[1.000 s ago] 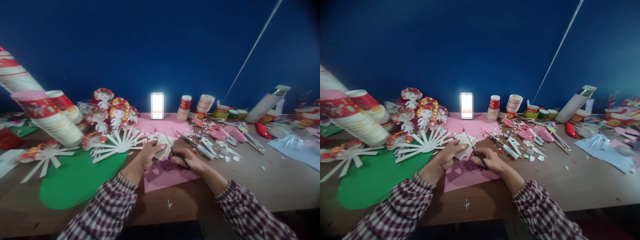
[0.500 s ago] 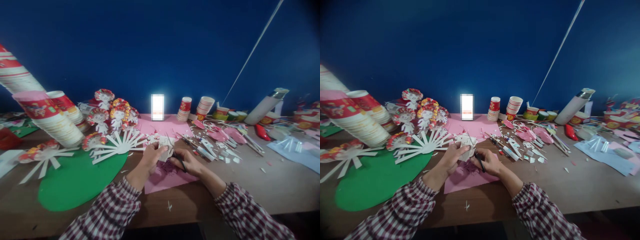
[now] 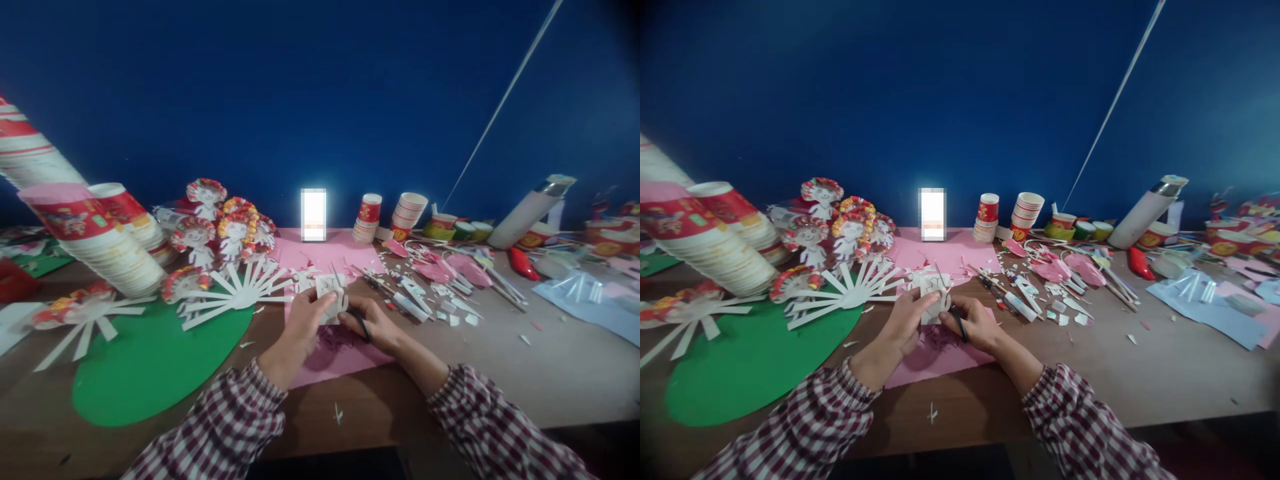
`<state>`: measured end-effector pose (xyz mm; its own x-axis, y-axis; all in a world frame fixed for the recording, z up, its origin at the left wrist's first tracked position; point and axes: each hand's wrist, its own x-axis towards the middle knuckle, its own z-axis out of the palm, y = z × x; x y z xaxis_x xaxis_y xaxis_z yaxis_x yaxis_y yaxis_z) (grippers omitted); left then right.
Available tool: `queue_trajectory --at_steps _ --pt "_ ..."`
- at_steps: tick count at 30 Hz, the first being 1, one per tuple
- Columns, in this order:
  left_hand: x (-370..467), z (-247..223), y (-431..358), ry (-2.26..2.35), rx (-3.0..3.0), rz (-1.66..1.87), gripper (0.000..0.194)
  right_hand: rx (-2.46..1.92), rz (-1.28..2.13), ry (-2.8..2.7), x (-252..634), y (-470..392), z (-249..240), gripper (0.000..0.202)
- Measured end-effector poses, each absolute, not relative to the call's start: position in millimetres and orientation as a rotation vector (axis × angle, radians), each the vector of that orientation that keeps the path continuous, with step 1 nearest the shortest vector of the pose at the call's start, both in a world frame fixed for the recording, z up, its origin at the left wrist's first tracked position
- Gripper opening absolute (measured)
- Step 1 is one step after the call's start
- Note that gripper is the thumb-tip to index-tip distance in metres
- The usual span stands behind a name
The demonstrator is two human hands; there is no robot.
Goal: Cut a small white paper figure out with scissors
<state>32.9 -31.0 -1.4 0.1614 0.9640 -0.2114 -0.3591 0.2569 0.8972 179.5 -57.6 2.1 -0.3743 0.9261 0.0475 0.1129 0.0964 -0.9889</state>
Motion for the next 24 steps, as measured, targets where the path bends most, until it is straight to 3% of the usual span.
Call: queue_trajectory --at_steps 24 --pt "35.1 2.1 -33.6 0.923 0.713 1.105 0.025 -1.134 1.355 -1.587 176.1 -59.7 5.8 0.043"
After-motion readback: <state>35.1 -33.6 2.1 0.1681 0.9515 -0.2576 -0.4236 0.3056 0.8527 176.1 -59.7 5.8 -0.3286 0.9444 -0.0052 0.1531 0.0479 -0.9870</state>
